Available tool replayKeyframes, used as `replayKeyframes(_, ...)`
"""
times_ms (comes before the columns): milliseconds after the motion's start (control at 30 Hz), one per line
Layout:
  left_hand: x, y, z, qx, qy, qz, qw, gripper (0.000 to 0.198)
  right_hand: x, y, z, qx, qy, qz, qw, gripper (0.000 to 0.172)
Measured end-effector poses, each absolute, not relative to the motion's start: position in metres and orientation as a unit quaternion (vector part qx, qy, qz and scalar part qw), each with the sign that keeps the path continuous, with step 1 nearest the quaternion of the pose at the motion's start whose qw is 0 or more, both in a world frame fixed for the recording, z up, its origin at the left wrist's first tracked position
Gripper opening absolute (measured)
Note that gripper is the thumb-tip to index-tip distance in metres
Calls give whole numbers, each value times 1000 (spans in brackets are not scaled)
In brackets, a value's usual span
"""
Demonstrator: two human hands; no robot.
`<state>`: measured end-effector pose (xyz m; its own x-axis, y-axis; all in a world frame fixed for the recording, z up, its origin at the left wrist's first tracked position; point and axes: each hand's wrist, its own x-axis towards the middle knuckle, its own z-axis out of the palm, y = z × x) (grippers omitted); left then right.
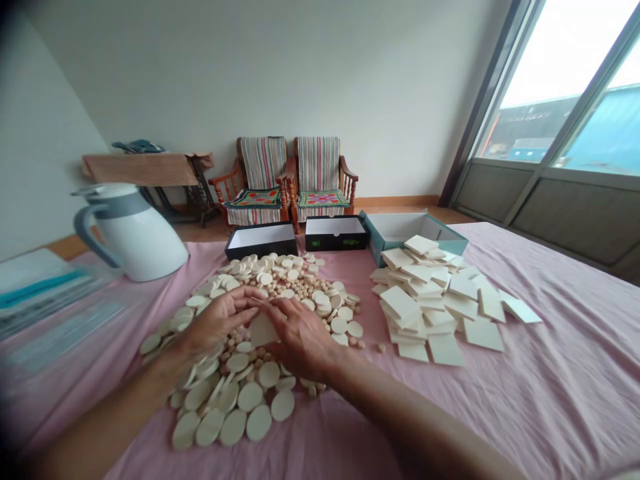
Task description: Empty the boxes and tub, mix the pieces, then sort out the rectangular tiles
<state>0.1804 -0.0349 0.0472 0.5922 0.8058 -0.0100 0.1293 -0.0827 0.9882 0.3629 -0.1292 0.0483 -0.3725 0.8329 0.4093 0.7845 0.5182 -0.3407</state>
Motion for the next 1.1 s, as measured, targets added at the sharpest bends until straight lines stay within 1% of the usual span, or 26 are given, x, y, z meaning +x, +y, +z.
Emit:
replayKeyframes(67, 180, -33, 45, 689, 349, 304, 557, 39, 372, -132, 52, -527, -809, 20, 260, 59)
replayKeyframes(133, 178, -28, 43, 705, 353, 321, 525, 37, 389, -133, 60, -595, -768, -15, 235, 48)
replayKeyframes(200, 175, -23, 41, 706, 364, 327, 511, 37, 415, -135, 70, -671, -712, -54, 203, 41)
replayKeyframes(267, 172, -19, 40, 699, 375, 334, 509, 38, 445, -140, 78, -727, -661, -90, 165, 41)
replayKeyframes(400, 169, -17, 40, 685, 383, 346, 514, 38, 506, -158, 82, -782, -603, -125, 92, 45)
replayKeyframes(500, 170, -16, 41, 682, 383, 350, 516, 37, 537, -171, 79, -807, -569, -138, 74, 51)
replayKeyframes(567, 170, -14, 40, 686, 383, 353, 509, 36, 545, -174, 78, -809, -560, -156, 90, 53)
replayKeyframes(667, 168, -10, 39, 727, 382, 350, 451, 32, 533, -166, 76, -769, -598, -165, 155, 43)
replayKeyframes(767, 164, -4, 37, 771, 397, 341, 363, 23, 498, -149, 68, -695, -677, -119, 211, 31)
replayKeyframes(833, 161, 1, 36, 787, 416, 331, 313, 17, 468, -137, 60, -646, -726, -68, 226, 26)
replayKeyframes(933, 158, 9, 34, 815, 436, 302, 232, 16, 430, -124, 43, -603, -760, -9, 245, 21)
replayKeyframes(1000, 158, 14, 33, 835, 439, 279, 181, 16, 415, -119, 31, -604, -752, 2, 265, 19)
replayKeyframes(1100, 160, 23, 32, 864, 426, 236, 129, 16, 408, -116, 14, -609, -738, -16, 291, 16)
